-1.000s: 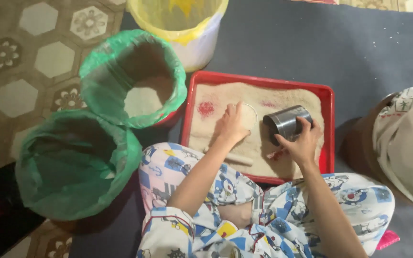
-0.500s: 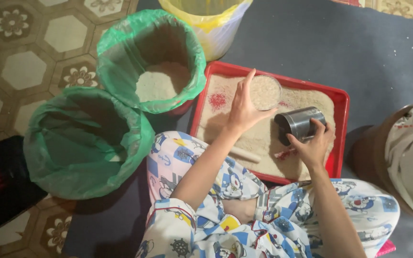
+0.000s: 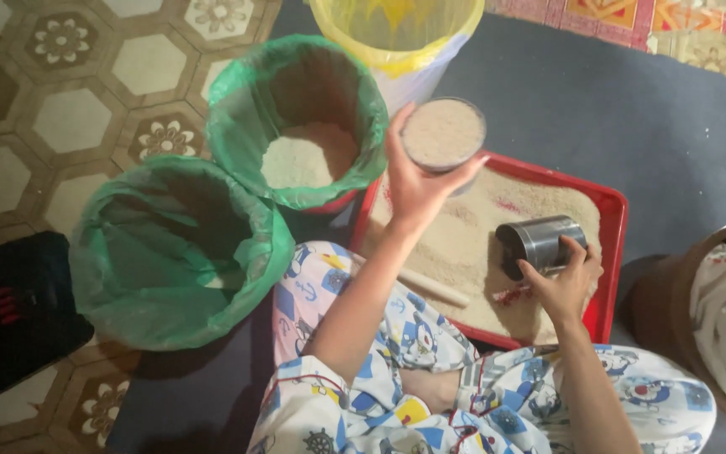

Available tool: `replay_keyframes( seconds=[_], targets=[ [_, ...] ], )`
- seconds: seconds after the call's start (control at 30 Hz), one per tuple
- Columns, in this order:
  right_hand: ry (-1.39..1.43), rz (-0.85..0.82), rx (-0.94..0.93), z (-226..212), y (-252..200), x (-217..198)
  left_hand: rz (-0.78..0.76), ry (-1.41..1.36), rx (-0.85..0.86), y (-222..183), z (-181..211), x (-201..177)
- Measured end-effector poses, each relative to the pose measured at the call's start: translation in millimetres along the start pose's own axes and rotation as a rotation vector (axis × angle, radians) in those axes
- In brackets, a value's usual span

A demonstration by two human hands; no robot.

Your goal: Packaging grains by scooping them from a large sack into a tray and then into smaller green bags using a metal cup.

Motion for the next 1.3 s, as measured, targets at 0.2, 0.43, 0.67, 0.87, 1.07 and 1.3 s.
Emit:
replay_keyframes(
  seconds=[0.2,0.43,0.67,0.87,1.07,1.3],
  targets=[
    [-0.010,-0.013,0.046,-15,-3,-5,0.201,-0.015,-0.049,33,11,-26],
    [-0.060,-0.021,0.058,-2,2,0,0.257,-0.086,-0.243,52,10,-56],
    [-0.070,-0.040,0.083,0,2,1,0.314,-0.287,-0.330,57,-5,-67],
    [-0.100,-0.061,0.131,5,5,4,0.345,-0.331,-0.315,52,-17,-68],
    [-0.106,-0.076,0.157,-4,4,0,0.326,-0.358,-0.304,55,-15,-65],
    [-0.085,-0.088,0.172,-9,3,-2,0.328,-0.363,-0.309,49,-25,-64]
  ],
)
Point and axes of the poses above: each hand's wrist, its own y-axis towards the middle knuckle, its own x-axis out of the palm, z = x × y, the point moved 2 cm from there along y, towards the middle knuckle, and after that the axes turned 14 degrees about x, right-handed, at the moved point
